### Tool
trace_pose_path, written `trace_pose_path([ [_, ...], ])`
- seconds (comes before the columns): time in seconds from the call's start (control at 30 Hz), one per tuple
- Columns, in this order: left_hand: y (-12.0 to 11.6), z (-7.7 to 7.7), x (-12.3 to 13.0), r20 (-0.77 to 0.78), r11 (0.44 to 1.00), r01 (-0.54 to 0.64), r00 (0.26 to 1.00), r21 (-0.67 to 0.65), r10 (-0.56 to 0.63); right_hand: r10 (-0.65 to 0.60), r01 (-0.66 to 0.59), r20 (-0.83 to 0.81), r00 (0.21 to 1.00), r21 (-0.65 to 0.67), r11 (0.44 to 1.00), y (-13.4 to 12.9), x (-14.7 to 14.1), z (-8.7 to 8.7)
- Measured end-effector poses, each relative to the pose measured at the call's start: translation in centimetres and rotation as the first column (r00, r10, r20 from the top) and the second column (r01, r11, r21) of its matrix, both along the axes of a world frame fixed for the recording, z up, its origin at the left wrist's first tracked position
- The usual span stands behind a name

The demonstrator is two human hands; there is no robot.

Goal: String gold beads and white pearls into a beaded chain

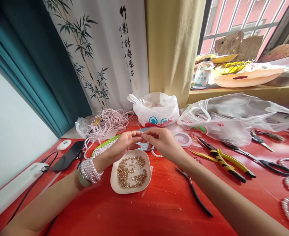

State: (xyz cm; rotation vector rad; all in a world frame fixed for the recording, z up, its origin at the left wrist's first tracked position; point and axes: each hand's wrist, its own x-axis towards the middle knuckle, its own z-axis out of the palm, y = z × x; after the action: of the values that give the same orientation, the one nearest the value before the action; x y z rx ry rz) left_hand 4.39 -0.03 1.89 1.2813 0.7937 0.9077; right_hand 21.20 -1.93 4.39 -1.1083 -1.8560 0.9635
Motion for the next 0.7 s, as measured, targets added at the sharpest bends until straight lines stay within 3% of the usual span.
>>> trace_pose_path([
  [0.13,-0.3,0.5,1.9,-0.008,0.994,0.085,0.996,0.067,-0.085,-0.040,0.037,-0.115,0.993,-0.028,0.999,-0.1,0.6,1.5],
  [0.23,-0.5,0.9,2.8,0.019,0.997,0.056,0.998,0.046,-0.057,-0.079,0.064,-0.197,0.977,-0.083,0.995,-0.2,1.3,2.2],
  [0.53,-0.5,0.7,5.0,-0.023,0.994,0.034,0.999,0.108,-0.032,-0.082,0.065,-0.329,0.941,-0.061,0.996,-0.1,2.9,2.7],
  [0.7,-1.1,1.4,5.4,-0.037,0.990,0.077,0.997,0.118,-0.073,-0.130,0.108,-0.392,0.911,-0.079,0.991,-0.3,3.6,3.3],
])
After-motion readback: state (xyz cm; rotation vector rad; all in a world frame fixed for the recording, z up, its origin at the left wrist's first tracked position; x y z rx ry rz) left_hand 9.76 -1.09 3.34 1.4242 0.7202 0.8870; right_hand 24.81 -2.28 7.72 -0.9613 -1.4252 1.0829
